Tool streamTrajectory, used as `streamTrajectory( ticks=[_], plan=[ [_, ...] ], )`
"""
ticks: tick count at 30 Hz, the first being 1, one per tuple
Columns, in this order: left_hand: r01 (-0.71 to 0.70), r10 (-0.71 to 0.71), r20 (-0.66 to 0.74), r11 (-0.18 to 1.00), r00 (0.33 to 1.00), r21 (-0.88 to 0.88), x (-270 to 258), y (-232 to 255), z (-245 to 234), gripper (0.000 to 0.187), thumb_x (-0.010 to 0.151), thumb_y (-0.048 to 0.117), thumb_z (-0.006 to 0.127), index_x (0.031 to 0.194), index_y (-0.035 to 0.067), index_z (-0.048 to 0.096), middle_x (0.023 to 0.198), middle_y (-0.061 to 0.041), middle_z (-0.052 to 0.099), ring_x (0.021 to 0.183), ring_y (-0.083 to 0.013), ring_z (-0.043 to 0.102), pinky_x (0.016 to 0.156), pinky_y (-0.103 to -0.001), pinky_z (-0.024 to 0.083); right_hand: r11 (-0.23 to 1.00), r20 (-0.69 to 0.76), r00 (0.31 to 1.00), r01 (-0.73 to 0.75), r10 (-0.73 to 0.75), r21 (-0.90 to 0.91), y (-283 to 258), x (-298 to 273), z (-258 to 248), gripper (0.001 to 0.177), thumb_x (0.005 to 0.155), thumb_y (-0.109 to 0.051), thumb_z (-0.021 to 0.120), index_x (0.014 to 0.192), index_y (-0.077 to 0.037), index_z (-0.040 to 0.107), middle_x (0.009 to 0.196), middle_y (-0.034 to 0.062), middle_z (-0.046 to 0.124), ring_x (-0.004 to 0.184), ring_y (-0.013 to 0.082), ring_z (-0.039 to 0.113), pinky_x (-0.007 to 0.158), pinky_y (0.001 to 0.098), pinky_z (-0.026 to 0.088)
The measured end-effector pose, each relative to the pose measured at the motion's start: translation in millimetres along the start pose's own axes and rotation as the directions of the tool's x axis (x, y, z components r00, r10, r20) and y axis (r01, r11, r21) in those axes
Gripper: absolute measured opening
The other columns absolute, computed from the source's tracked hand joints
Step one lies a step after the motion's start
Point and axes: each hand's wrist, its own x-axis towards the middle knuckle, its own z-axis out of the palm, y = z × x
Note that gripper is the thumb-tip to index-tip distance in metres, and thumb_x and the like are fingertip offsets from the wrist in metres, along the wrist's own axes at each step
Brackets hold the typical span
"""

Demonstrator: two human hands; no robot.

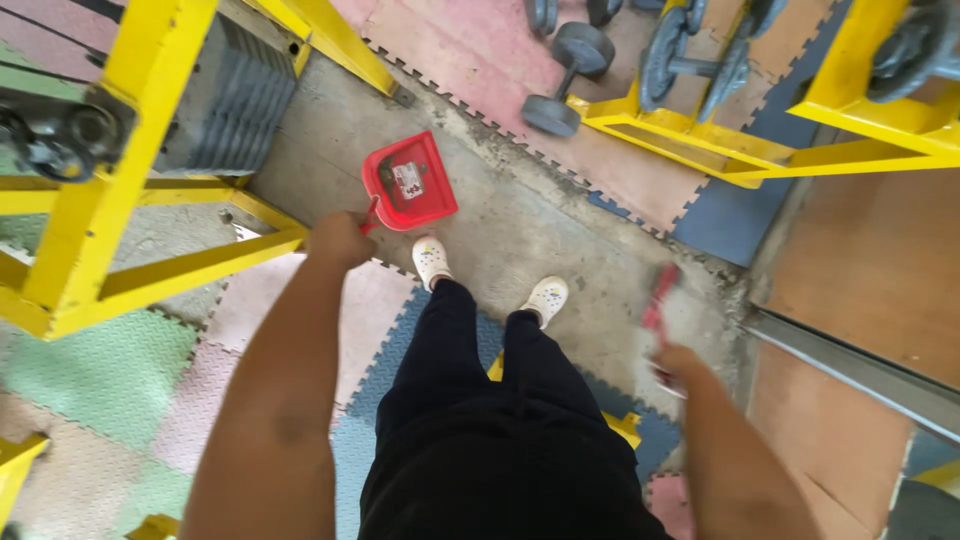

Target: Sweeping the gym floor using a broom and a dustpan.

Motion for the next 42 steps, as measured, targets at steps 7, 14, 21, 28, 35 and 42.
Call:
streamTrajectory(
  ticks=[7, 14, 21, 28, 35, 42],
  plan=[
    [-0.049, 0.048, -0.027, 0.999, 0.998, -0.012, 28.7, -7.0, -10.7, 0.040, 0.084, 0.024, 0.065, 0.122, 0.021, 0.075, 0.117, -0.015, 0.073, 0.109, -0.0365, 0.069, 0.094, -0.050, 0.055, 0.658, 0.074, 0.970, 0.212, -0.231, -0.723, -98.6, -79.0, 262.8, 0.037, 0.087, -0.018, 0.067, 0.115, 0.003, 0.054, 0.094, 0.0212, 0.067, 0.083, 0.0350, 0.065, 0.070, 0.0457, 0.053],
    [-0.057, 0.057, 0.040, 0.998, 0.998, -0.009, 49.2, -25.8, -35.3, 0.039, 0.084, 0.026, 0.065, 0.122, 0.021, 0.074, 0.115, -0.017, 0.072, 0.110, -0.0368, 0.068, 0.093, -0.051, 0.054, 0.563, 0.290, 0.909, 0.414, -0.301, -0.715, -163.8, -214.3, 246.6, 0.048, 0.089, -0.027, 0.068, 0.134, -0.011, 0.062, 0.108, 0.0182, 0.074, 0.094, 0.0330, 0.070, 0.082, 0.0442, 0.056],
    [-0.014, 0.022, 0.095, 0.997, 0.995, -0.081, 52.9, -94.5, -72.3, 0.053, 0.075, 0.028, 0.071, 0.128, 0.028, 0.074, 0.116, -0.017, 0.073, 0.111, -0.0361, 0.069, 0.097, -0.047, 0.053, 0.931, 0.106, 0.994, 0.068, -0.032, -0.357, -149.2, -273.0, 149.7, 0.063, 0.092, -0.028, 0.069, 0.152, -0.030, 0.049, 0.072, 0.0026, 0.059, 0.054, 0.0144, 0.053, 0.047, 0.0342, 0.044],
    [0.059, -0.050, 0.067, 0.986, 0.997, -0.155, 48.3, -118.5, -70.1, 0.055, 0.072, 0.029, 0.079, 0.127, 0.024, 0.072, 0.114, -0.018, 0.072, 0.108, -0.0364, 0.069, 0.093, -0.047, 0.054, 0.874, -0.031, 0.999, 0.017, -0.036, -0.485, -110.6, -124.9, 105.2, 0.027, 0.094, -0.028, 0.069, 0.117, -0.015, 0.065, 0.063, 0.0062, 0.058, 0.047, 0.0206, 0.052, 0.043, 0.0376, 0.040],
    [0.114, -0.111, 0.025, 0.981, 0.993, -0.154, 46.4, -90.1, -60.5, 0.041, 0.074, 0.022, 0.073, 0.115, 0.017, 0.077, 0.109, -0.018, 0.074, 0.106, -0.0366, 0.070, 0.093, -0.047, 0.055, 0.529, 0.304, 0.906, 0.419, -0.294, -0.738, -170.6, -49.5, 298.7, 0.011, 0.085, -0.019, 0.068, 0.082, -0.009, 0.070, 0.072, 0.0113, 0.063, 0.065, 0.0253, 0.062, 0.058, 0.0415, 0.050],
    [0.185, -0.159, 0.134, 0.961, 0.978, -0.204, 48.7, -84.4, -64.1, 0.045, 0.074, 0.022, 0.071, 0.119, 0.021, 0.075, 0.114, -0.016, 0.073, 0.110, -0.0340, 0.069, 0.095, -0.047, 0.053, 0.420, 0.285, 0.891, 0.423, -0.354, -0.803, -256.0, -217.3, 375.4, 0.053, 0.084, -0.024, 0.063, 0.132, -0.003, 0.056, 0.110, 0.0306, 0.070, 0.104, 0.0457, 0.068, 0.091, 0.0503, 0.054]
  ],
)
